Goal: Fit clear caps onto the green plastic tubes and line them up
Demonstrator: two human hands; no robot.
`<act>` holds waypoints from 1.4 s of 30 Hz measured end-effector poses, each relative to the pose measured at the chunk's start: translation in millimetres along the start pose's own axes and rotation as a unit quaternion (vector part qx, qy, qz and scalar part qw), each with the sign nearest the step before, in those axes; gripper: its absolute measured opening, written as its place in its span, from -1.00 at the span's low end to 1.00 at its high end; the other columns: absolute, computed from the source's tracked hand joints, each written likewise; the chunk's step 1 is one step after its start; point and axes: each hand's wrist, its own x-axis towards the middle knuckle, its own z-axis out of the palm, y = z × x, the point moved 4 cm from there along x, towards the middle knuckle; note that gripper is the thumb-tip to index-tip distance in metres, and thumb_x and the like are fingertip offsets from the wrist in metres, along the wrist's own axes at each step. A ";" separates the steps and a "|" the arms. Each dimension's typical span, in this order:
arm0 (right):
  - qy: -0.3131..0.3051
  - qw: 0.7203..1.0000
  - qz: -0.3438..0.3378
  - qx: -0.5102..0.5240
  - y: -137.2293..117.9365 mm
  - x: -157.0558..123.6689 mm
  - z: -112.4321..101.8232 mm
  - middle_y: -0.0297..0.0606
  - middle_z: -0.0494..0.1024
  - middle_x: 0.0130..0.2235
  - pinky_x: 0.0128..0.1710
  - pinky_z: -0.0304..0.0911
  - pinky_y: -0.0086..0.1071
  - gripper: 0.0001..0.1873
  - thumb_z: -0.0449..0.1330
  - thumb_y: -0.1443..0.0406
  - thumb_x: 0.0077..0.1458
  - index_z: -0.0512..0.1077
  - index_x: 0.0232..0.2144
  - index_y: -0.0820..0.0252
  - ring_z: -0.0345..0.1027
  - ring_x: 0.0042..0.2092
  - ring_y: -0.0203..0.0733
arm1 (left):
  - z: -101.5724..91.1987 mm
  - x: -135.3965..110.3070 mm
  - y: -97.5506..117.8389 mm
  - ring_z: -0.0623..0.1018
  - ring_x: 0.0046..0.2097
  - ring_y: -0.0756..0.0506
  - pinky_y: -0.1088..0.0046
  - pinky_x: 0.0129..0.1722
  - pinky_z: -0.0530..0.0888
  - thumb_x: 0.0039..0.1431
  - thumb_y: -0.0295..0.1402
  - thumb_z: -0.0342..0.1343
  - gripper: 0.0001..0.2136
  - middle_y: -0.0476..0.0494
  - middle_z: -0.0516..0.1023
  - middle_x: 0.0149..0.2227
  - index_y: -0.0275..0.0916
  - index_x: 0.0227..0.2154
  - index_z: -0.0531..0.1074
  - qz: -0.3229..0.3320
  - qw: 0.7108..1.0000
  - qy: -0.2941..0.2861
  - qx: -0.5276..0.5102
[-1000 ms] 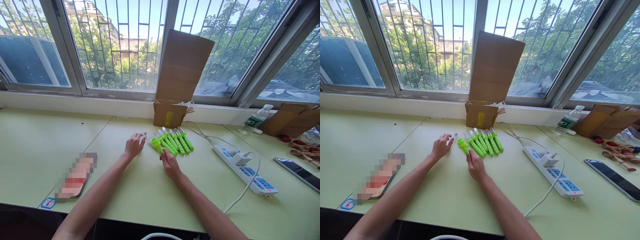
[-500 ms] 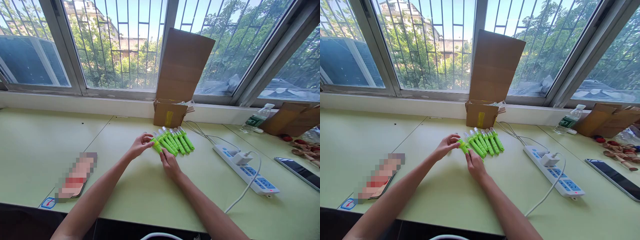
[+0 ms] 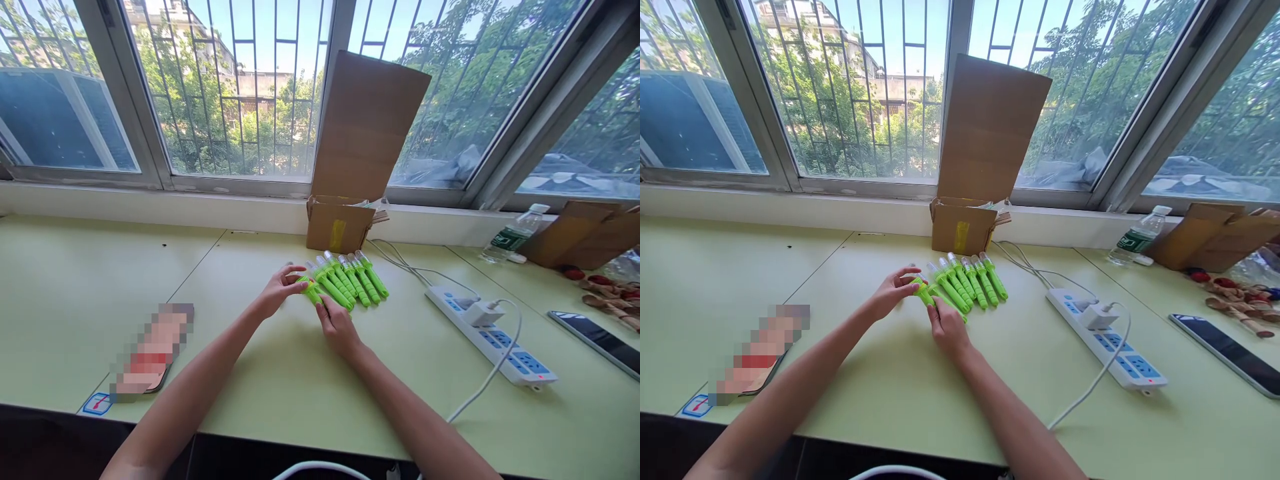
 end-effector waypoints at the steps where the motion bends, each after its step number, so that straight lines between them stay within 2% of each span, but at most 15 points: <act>1: -0.001 1.000 0.001 0.001 -0.3 -0.1 0.3 -0.19 0.51 -0.36 -0.34 0.23 -0.28 -0.65 -0.12 0.16 0.24 0.34 -0.10 0.17 0.36 -0.35 -0.12 | -1.0 0.0 -0.5 0.54 -0.15 -0.13 0.27 -0.09 0.42 -0.04 -0.24 0.28 -0.50 -0.24 0.55 -0.19 -0.27 -0.04 0.31 -0.007 1.000 0.001 -0.003; 7: -0.009 1.000 0.013 0.019 -1.3 -0.8 1.7 -0.21 0.50 -0.37 -0.34 0.19 -0.30 -0.65 -0.12 0.14 0.24 0.33 -0.11 0.18 0.35 -0.34 -0.14 | -4.0 0.4 -2.9 0.57 -0.21 -0.10 0.23 -0.09 0.45 -0.10 -0.27 0.32 -0.51 -0.14 0.55 -0.30 -0.26 -0.10 0.31 -0.023 0.999 -0.007 -0.028; 11: -0.010 0.998 0.044 0.049 1.5 -1.3 2.6 -0.29 0.42 -0.48 -0.42 0.10 -0.33 -0.65 -0.10 0.11 0.23 0.36 -0.16 0.16 0.25 -0.44 -0.19 | -3.1 1.7 -5.2 0.56 -0.20 -0.10 0.23 -0.07 0.43 -0.09 -0.26 0.32 -0.55 -0.12 0.54 -0.35 -0.27 -0.14 0.32 -0.024 0.999 -0.008 -0.026; 15: 0.005 0.989 0.077 0.125 5.8 -1.8 6.0 -0.35 0.30 -0.56 -0.53 -0.02 -0.37 -0.66 -0.04 0.06 0.19 0.39 -0.28 0.14 0.11 -0.51 -0.26 | 0.0 2.5 -5.8 0.56 -0.19 -0.11 0.21 -0.07 0.44 -0.09 -0.24 0.31 -0.56 -0.14 0.54 -0.31 -0.27 -0.16 0.33 -0.025 0.999 -0.010 -0.031; 18: 0.013 0.972 0.111 0.206 7.3 -2.1 10.8 -0.39 0.21 -0.61 -0.60 -0.09 -0.40 -0.65 0.00 0.01 0.15 0.37 -0.39 0.12 0.01 -0.56 -0.30 | 2.8 2.1 -5.6 0.56 -0.18 -0.11 0.19 -0.06 0.43 -0.10 -0.23 0.31 -0.56 -0.15 0.53 -0.27 -0.28 -0.17 0.32 -0.025 0.999 -0.010 -0.047; 21: -0.008 0.940 0.166 0.296 4.7 -2.4 15.6 -0.44 0.13 -0.65 -0.67 -0.15 -0.42 -0.63 0.04 -0.04 0.09 0.32 -0.46 0.11 -0.08 -0.62 -0.36 | 4.8 1.5 -6.4 0.55 -0.17 -0.11 0.17 -0.04 0.43 -0.08 -0.23 0.30 -0.56 -0.18 0.53 -0.24 -0.29 -0.17 0.31 -0.023 0.998 -0.005 -0.057; 25: -0.046 0.886 0.236 0.398 -0.6 -2.9 17.2 -0.50 0.12 -0.67 -0.74 -0.25 -0.48 -0.61 0.11 -0.06 0.01 0.35 -0.36 0.13 -0.15 -0.70 -0.45 | 6.2 1.4 -8.5 0.56 -0.17 -0.12 0.17 -0.06 0.44 -0.05 -0.23 0.29 -0.52 -0.20 0.53 -0.22 -0.29 -0.11 0.26 -0.024 0.997 0.002 -0.067; 30: -0.085 0.833 0.252 0.485 -1.1 -3.4 18.1 -0.52 0.21 -0.69 -0.80 -0.31 -0.51 -0.53 0.14 -0.05 -0.03 0.35 -0.25 0.21 -0.18 -0.76 -0.49 | 6.9 2.1 -10.0 0.56 -0.20 -0.13 0.21 -0.15 0.47 -0.04 -0.23 0.28 -0.43 -0.24 0.54 -0.22 -0.28 -0.01 0.18 -0.033 0.996 0.004 -0.081; 34: -0.142 0.762 0.282 0.566 -3.0 -5.6 20.8 -0.53 0.21 -0.68 -0.79 -0.32 -0.54 -0.57 0.13 0.00 0.00 0.32 -0.23 0.21 -0.21 -0.75 -0.50 | 8.6 2.0 -9.5 0.56 -0.20 -0.13 0.28 -0.21 0.47 -0.01 -0.21 0.26 -0.45 -0.26 0.54 -0.23 -0.28 0.00 0.20 -0.032 0.995 0.000 -0.091; 36: -0.163 0.740 0.292 0.584 -4.9 -5.5 20.2 -0.54 0.19 -0.68 -0.79 -0.34 -0.55 -0.60 0.11 0.01 0.03 0.32 -0.24 0.20 -0.23 -0.74 -0.50 | 10.6 1.5 -8.0 0.56 -0.20 -0.12 0.31 -0.23 0.47 -0.01 -0.20 0.25 -0.47 -0.26 0.54 -0.23 -0.29 -0.02 0.22 -0.032 0.995 -0.001 -0.093; 38: -0.167 0.742 0.285 0.584 -5.6 -3.7 18.4 -0.53 0.19 -0.68 -0.79 -0.34 -0.55 -0.62 0.10 0.02 0.04 0.32 -0.26 0.19 -0.23 -0.74 -0.49 | 13.2 1.1 -5.5 0.55 -0.20 -0.13 0.31 -0.24 0.47 -0.01 -0.18 0.25 -0.47 -0.26 0.54 -0.22 -0.28 -0.03 0.22 -0.027 0.996 0.004 -0.088; 42: -0.143 0.777 0.259 0.556 -2.1 1.4 17.4 -0.52 0.21 -0.67 -0.78 -0.29 -0.53 -0.59 0.07 0.00 0.05 0.34 -0.25 0.21 -0.20 -0.74 -0.48 | 16.8 3.3 -0.7 0.54 -0.17 -0.13 0.32 -0.26 0.46 0.05 -0.10 0.16 -0.53 -0.25 0.53 -0.20 -0.24 -0.06 0.22 -0.003 0.998 0.015 -0.056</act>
